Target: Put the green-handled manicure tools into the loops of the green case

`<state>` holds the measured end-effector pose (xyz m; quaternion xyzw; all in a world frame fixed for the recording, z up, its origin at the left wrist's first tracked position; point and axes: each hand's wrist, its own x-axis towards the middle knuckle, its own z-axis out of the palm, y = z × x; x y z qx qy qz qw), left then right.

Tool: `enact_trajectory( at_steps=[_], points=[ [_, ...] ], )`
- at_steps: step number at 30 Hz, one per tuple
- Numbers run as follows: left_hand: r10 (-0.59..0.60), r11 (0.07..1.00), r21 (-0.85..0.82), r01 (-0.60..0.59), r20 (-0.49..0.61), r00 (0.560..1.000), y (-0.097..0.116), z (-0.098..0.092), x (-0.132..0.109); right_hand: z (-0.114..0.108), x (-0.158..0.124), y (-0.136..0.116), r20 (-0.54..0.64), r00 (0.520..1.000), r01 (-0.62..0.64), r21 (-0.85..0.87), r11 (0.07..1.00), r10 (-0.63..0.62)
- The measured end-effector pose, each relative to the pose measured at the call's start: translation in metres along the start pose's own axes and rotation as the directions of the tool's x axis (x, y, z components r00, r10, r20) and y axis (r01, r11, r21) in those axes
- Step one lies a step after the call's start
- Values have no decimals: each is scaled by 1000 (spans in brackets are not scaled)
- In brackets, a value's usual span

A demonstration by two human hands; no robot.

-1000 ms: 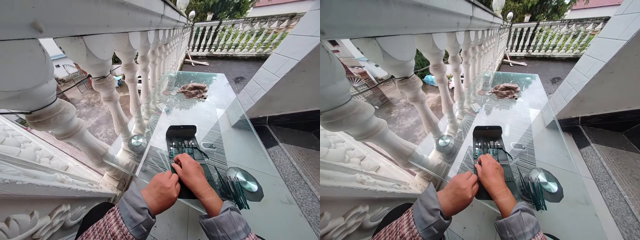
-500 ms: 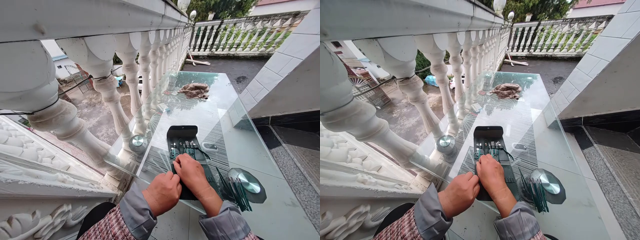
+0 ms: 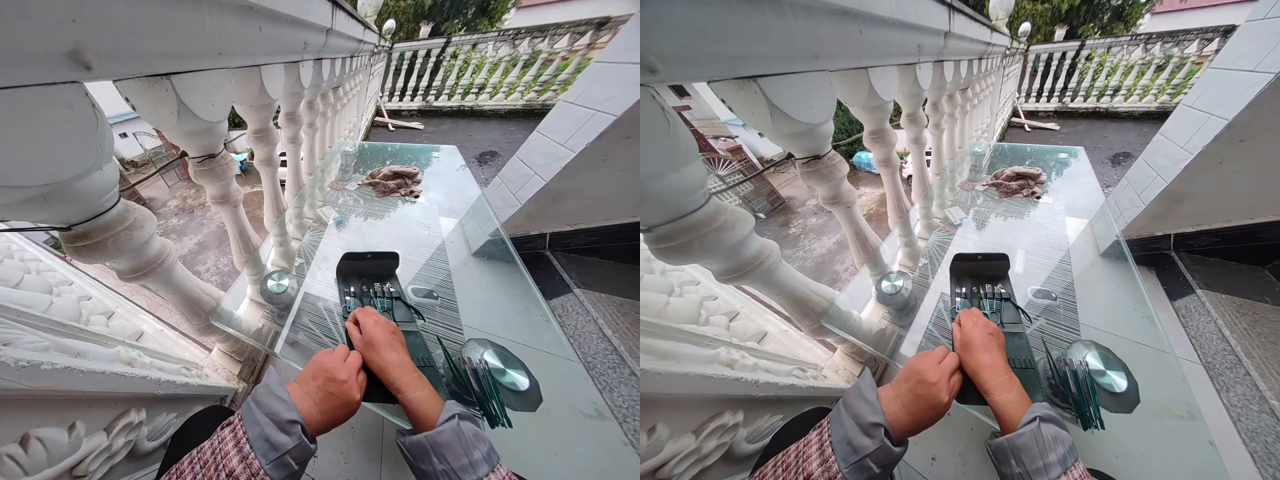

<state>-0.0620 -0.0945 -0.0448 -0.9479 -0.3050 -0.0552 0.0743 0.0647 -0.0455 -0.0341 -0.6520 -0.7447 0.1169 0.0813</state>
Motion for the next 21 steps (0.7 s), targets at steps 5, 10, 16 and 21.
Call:
enact_trajectory(
  at_steps=[5,10,16,21],
  points=[
    [-6,1000,0,6,12,1000,0,-2,-1,-3,-1,-1,28,1000,10,13,1000,-11],
    [-8,1000,-12,8,35,999,1,-1,0,-2,0,-2,35,999,1,40,999,-2],
    [-171,985,14,170,50,984,-9,-8,0,-4,2,4,28,1000,-15,153,988,11],
    [-282,959,63,278,63,957,-21,-10,7,-8,-4,18,26,997,-71,239,968,67]
  ],
)
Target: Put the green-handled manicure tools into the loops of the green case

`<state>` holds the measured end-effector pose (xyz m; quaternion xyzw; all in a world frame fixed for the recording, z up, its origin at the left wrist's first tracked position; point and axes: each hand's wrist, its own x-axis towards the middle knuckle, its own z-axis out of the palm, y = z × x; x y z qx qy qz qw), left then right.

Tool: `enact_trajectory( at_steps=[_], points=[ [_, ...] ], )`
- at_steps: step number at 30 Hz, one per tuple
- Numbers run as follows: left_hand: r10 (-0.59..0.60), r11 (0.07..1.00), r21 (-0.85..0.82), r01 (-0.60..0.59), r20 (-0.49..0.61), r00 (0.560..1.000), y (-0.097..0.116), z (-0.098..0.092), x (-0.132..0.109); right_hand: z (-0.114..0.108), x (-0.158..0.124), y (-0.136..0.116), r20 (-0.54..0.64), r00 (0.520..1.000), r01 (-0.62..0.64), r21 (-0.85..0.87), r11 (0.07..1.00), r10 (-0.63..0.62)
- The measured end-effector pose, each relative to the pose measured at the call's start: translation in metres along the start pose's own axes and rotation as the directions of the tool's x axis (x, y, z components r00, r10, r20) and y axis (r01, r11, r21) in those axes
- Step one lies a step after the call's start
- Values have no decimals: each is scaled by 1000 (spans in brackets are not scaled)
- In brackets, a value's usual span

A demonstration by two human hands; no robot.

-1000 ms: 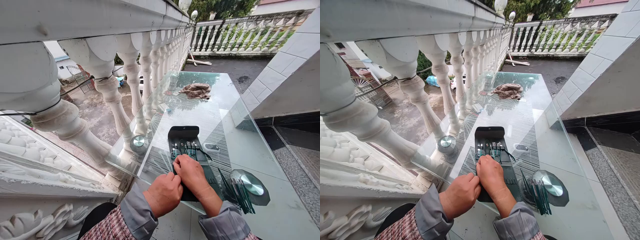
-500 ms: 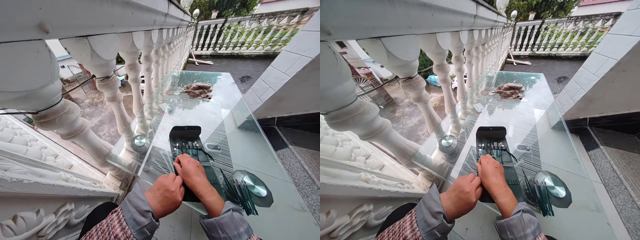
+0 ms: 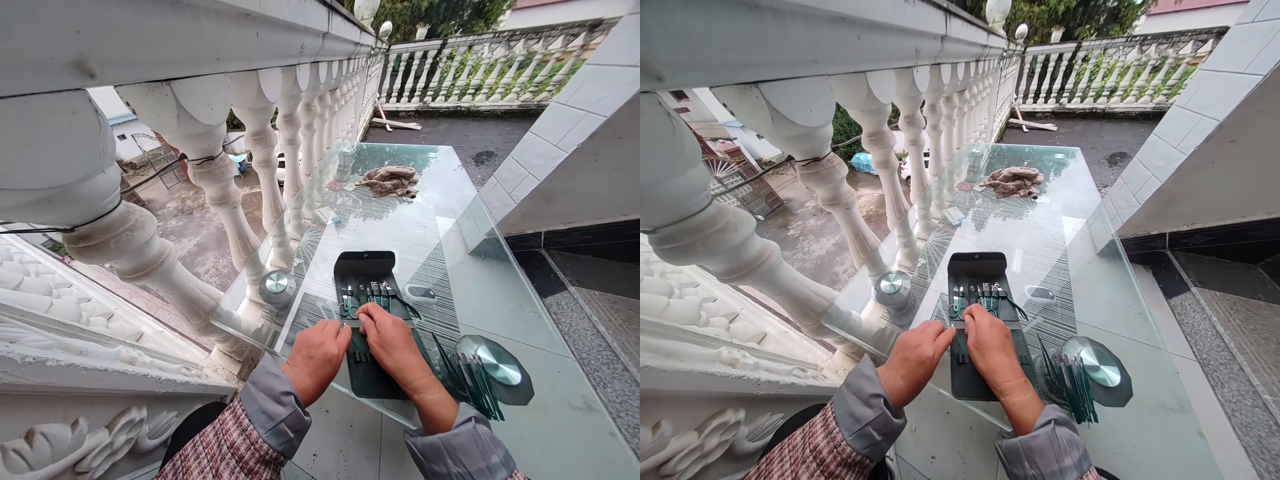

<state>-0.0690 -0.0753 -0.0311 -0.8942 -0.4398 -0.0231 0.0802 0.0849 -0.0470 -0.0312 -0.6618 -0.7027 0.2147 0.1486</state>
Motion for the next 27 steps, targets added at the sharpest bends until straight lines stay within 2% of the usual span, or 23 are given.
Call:
enact_trajectory(
  at_steps=[3,8,12,20,27],
  points=[
    [33,999,22,-33,16,999,-1,3,10,0,-8,9,-33,999,9,67,998,-7],
    [96,994,55,-99,50,994,-4,6,20,9,-22,21,-132,977,188,163,969,-167],
    [139,988,65,-143,71,988,-7,2,23,13,-27,25,-169,953,279,181,943,-250],
    [205,975,71,-212,96,974,-12,-6,31,12,-28,25,-173,951,288,196,937,-256],
    [244,966,64,-249,75,967,-19,-3,29,12,-31,28,-189,939,322,203,925,-286]
  ],
)
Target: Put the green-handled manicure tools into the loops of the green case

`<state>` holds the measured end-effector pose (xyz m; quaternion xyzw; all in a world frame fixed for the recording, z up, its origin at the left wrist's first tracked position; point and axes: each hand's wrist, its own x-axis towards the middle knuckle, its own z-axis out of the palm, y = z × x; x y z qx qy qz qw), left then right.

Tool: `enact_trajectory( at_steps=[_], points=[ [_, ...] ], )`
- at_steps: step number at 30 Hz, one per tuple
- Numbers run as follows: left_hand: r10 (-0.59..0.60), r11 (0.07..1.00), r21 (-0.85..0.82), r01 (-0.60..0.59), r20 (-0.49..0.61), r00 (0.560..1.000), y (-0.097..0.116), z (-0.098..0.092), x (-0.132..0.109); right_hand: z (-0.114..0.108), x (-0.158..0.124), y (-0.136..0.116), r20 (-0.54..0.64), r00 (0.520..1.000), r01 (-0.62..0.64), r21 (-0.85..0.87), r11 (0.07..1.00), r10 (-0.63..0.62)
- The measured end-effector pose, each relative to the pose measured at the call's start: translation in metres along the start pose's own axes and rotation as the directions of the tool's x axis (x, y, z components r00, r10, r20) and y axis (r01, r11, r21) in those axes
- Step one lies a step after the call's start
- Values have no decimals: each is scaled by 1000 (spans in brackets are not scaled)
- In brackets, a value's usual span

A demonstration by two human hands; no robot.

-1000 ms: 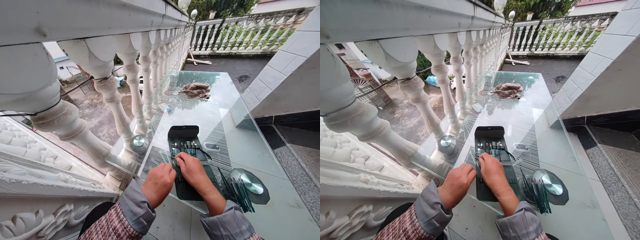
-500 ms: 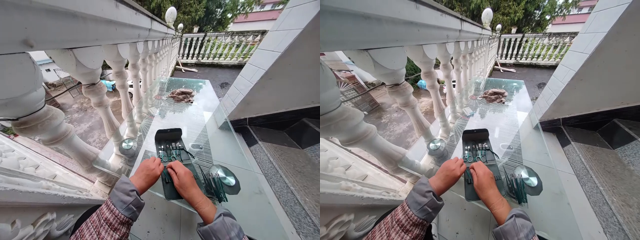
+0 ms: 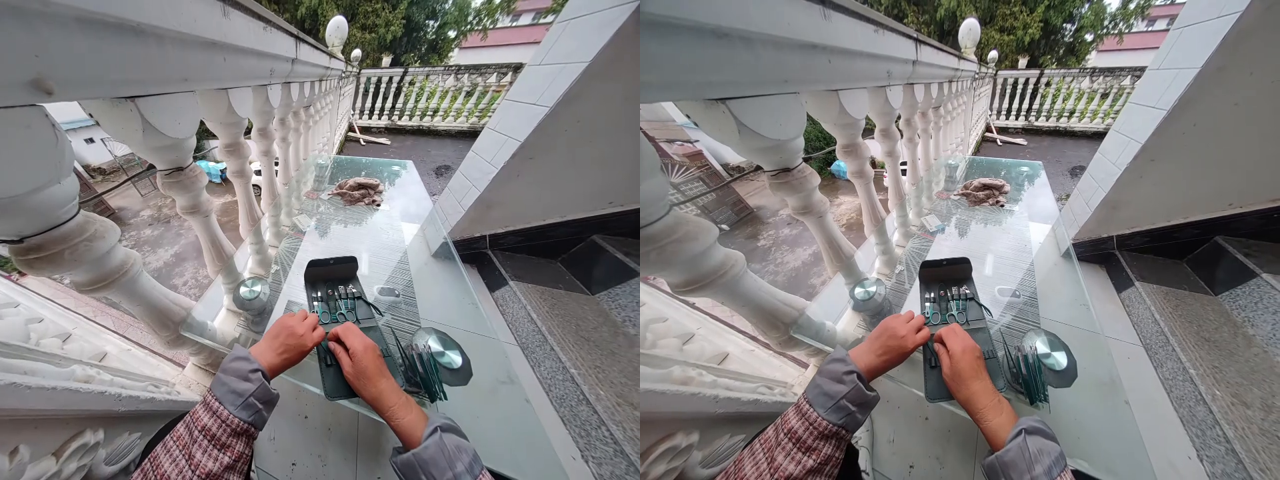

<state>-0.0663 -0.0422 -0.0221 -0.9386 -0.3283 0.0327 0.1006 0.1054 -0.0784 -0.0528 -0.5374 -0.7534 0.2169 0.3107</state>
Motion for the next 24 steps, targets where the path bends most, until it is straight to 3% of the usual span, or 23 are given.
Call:
enact_trajectory(
  at_steps=[7,13,24],
  points=[
    [-169,984,-59,167,-42,985,-5,3,-4,6,-2,-4,-9,999,32,-63,997,-32],
    [-407,896,-218,386,-55,912,1,9,-5,10,1,-9,-46,999,2,-126,992,-8],
    [-485,740,-567,363,-74,871,-1,-12,-13,17,-2,-11,-117,992,45,-93,995,-56]
  ],
)
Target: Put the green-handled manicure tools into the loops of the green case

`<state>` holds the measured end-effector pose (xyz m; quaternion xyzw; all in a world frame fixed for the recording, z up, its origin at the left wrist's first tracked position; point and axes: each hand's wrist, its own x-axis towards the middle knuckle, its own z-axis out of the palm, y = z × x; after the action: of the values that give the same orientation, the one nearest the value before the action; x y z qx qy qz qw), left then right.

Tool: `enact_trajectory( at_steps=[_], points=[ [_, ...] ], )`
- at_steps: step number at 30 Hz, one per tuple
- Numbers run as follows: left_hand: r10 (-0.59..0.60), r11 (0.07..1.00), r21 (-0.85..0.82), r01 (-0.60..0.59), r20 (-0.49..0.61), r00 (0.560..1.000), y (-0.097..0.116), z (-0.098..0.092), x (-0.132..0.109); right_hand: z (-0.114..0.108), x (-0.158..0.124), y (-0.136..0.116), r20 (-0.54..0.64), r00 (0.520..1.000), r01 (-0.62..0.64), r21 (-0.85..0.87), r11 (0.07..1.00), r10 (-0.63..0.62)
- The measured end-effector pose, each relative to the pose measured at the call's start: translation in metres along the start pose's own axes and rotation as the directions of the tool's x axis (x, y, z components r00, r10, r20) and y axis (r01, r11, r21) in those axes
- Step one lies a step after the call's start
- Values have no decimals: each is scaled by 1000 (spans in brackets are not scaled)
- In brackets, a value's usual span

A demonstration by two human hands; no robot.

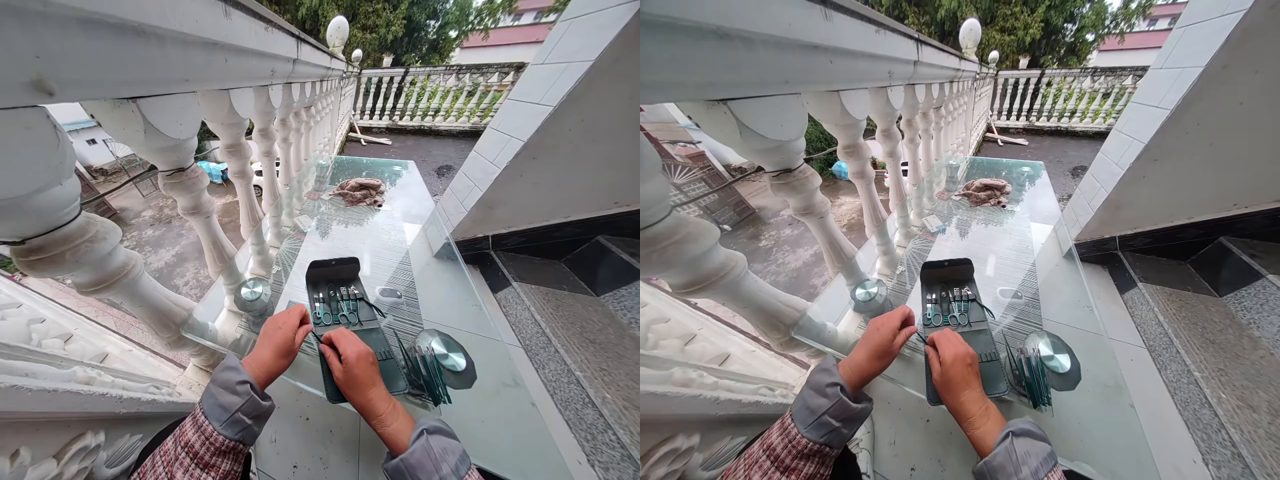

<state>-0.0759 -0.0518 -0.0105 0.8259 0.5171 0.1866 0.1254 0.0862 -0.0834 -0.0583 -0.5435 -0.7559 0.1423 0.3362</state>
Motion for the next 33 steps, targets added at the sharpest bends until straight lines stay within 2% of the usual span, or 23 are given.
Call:
enact_trajectory(
  at_steps=[3,5,8,10,12,14,17,20,26,28,30,33],
  points=[
    [8,996,-94,-12,-53,999,7,-4,-3,-1,2,-6,-70,997,20,82,996,-14],
    [15,971,-235,-51,-153,988,10,-5,-7,-7,4,-9,-130,991,32,144,989,-13],
    [43,916,-378,-134,-240,970,13,-4,-12,-25,5,-4,-183,980,-33,213,976,73],
    [85,921,-355,-159,-214,973,14,-3,-14,-41,2,8,-200,955,-169,242,955,220],
    [120,932,-317,-176,-190,974,15,-2,-16,-57,-5,25,-213,904,-307,282,909,372],
    [141,935,-298,-193,-188,972,15,-2,-17,-74,-13,44,-214,861,-400,275,875,461],
    [165,934,-288,-214,-184,969,17,-1,-18,-96,-29,67,-169,840,-488,177,855,515],
    [184,935,-272,-227,-176,967,18,0,-19,-110,-44,80,-132,834,-526,106,844,536],
    [211,947,-203,-249,-190,959,20,7,-14,-116,-61,85,-58,856,-513,20,858,513],
    [266,946,-130,-297,-215,940,22,13,-16,-115,-63,86,-38,863,-505,-38,862,504],
    [375,921,-13,-388,-232,897,25,20,-19,-114,-65,88,-28,874,-485,-113,867,486],
    [624,780,176,-600,-153,766,32,31,-29,-113,-67,88,-84,908,-419,-229,879,411]
  ],
)
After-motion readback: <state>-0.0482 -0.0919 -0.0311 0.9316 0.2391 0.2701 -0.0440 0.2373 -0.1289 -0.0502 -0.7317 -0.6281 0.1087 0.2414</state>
